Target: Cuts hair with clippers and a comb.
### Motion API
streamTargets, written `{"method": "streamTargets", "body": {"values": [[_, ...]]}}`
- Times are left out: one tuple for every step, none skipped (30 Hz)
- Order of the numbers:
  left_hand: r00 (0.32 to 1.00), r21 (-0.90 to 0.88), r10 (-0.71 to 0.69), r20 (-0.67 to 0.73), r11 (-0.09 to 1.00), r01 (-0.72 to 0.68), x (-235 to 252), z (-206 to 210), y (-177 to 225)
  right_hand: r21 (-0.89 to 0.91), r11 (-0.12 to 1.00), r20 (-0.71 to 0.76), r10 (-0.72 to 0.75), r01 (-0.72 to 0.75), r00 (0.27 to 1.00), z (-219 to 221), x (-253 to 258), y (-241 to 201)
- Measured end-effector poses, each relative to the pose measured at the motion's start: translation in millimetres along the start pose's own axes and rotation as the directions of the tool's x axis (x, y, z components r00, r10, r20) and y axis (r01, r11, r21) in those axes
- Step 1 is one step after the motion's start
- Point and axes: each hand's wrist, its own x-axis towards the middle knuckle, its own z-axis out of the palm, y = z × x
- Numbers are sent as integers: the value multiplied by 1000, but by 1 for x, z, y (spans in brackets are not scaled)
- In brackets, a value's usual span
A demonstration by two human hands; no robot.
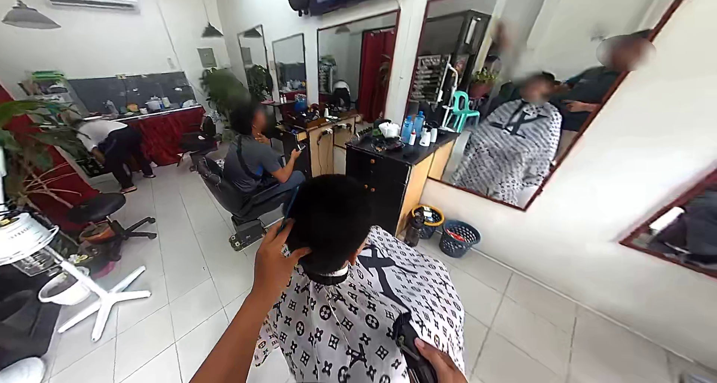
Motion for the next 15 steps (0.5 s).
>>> {"method": "streamTargets", "body": {"values": [[1000, 3, -5, 16, 1000, 4, 2, 0, -1, 4, 1000, -23, 6, -6, 1000, 5, 1, 1], [999, 3, -10, 31, 1000, 10, 5, 0, -2, 15, 1000, -33, 8, -7, 999, 11, 4, 1], [999, -2, -16, 44, 1000, 16, 8, 0, -4, 25, 1000, -32, 6, -6, 999, 17, 7, 0], [998, -12, -24, 57, 1000, 25, 10, 1, -5, 33, 999, -33, 5, -4, 999, 25, 9, -5], [997, -23, -33, 73, 999, 35, 11, 1, -6, 45, 999, -28, 4, -3, 1000, 33, 11, -10], [995, -29, -38, 93, 999, 41, 13, 1, -7, 63, 998, -17, -6, 7, 1000, 41, 14, -17], [994, -30, -32, 105, 999, 35, 16, 1, -7, 97, 995, -7, -34, 34, 999, 50, 18, -24], [994, -28, -15, 108, 999, 19, 18, 2, -7, 151, 986, 6, -78, 76, 997, 58, 24, -29], [994, -28, 3, 108, 1000, 0, 20, 3, -7, 221, 968, 24, -130, 122, 991, 65, 29, -34], [994, -31, 18, 111, 999, -14, 20, 3, -8, 296, 942, 51, -182, 159, 982, 70, 35, -37], [993, -37, 30, 113, 999, -26, 21, 4, -8, 328, 926, 94, -230, 188, 969, 73, 41, -40], [992, -42, 38, 116, 999, -33, 22, 5, -8, 299, 932, 149, -258, 205, 955, 73, 48, -46], [992, -41, 39, 121, 999, -34, 24, 5, -7, 184, 960, 210, -246, 209, 946, 72, 53, -55], [992, -40, 37, 124, 999, -32, 25, 6, -6, 16, 977, 265, -207, 211, 942, 71, 57, -63], [991, -40, 37, 125, 999, -33, 25, 5, -5, -133, 967, 310, -167, 216, 936, 71, 62, -70]]}}
